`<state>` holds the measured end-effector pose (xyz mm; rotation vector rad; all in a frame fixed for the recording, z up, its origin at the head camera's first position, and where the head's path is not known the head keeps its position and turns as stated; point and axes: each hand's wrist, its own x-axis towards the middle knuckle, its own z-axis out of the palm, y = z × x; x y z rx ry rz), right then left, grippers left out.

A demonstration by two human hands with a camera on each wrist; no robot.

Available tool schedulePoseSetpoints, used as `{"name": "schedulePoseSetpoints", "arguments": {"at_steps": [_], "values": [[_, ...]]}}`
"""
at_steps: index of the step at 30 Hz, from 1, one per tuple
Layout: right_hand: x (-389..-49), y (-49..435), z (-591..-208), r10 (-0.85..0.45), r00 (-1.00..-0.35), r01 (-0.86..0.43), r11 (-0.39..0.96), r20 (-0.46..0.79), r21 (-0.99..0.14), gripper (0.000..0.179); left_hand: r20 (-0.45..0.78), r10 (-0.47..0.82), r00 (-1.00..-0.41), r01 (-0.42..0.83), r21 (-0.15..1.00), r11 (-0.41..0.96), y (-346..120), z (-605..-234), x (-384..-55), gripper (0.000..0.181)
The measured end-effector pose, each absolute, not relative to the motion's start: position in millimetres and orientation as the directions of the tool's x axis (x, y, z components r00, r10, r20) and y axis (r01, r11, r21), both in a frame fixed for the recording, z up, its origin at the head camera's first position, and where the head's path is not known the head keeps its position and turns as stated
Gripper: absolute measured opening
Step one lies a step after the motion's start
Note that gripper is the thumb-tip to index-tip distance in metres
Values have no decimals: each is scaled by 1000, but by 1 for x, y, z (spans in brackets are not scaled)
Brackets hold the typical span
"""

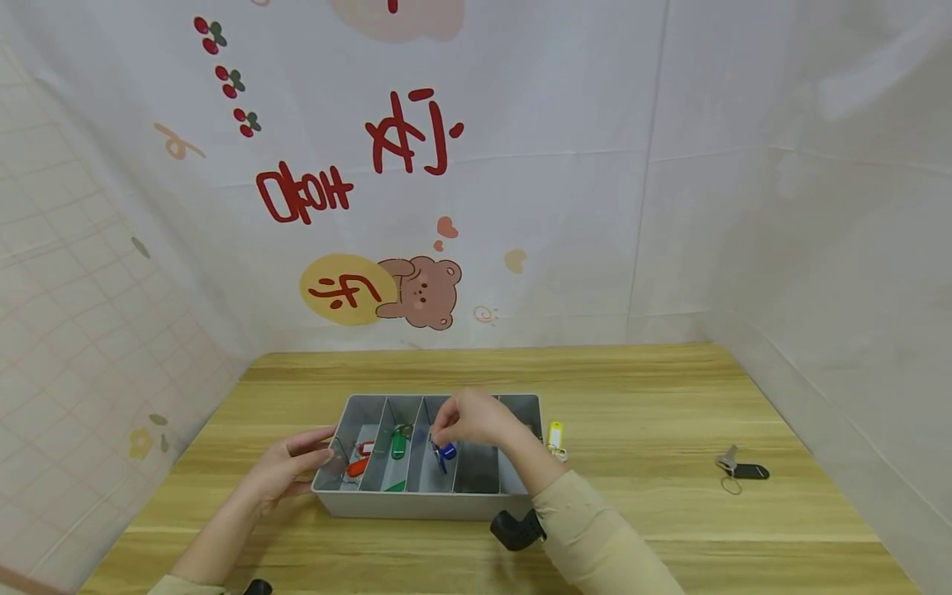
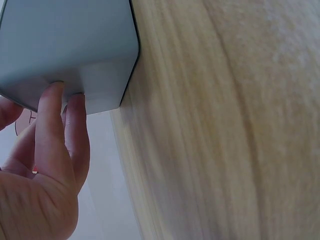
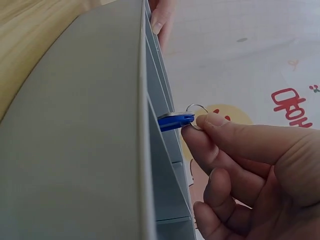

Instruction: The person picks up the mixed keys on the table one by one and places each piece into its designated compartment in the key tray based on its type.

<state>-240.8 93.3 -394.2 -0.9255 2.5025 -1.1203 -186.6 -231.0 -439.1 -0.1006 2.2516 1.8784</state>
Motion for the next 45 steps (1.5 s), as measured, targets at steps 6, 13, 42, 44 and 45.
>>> {"name": "schedulePoseSetpoints", "arguments": {"at_steps": [6, 13, 42, 44, 45], "values": [[-242, 91, -398, -632, -774, -432, 510, 17, -744, 9, -204, 75, -976, -187, 965, 186, -231, -440, -187, 54], [-241, 91, -400, -625, -780, -412, 522, -6, -747, 4, -195, 96, -976, -174, 967, 188, -231, -440, -186, 55], [-228, 112, -394, -587, -796, -476, 459, 146, -750, 21, -201, 114, -973, -181, 970, 160, -231, -438, -187, 56], [-227, 114, -394, -579, -797, -490, 455, 171, -743, 20, -199, 117, -973, -179, 971, 161, -232, -438, -187, 56], [-227, 116, -394, -577, -796, -497, 453, 182, -740, 20, -199, 116, -973, -179, 970, 162, -232, -438, -187, 56]]}}
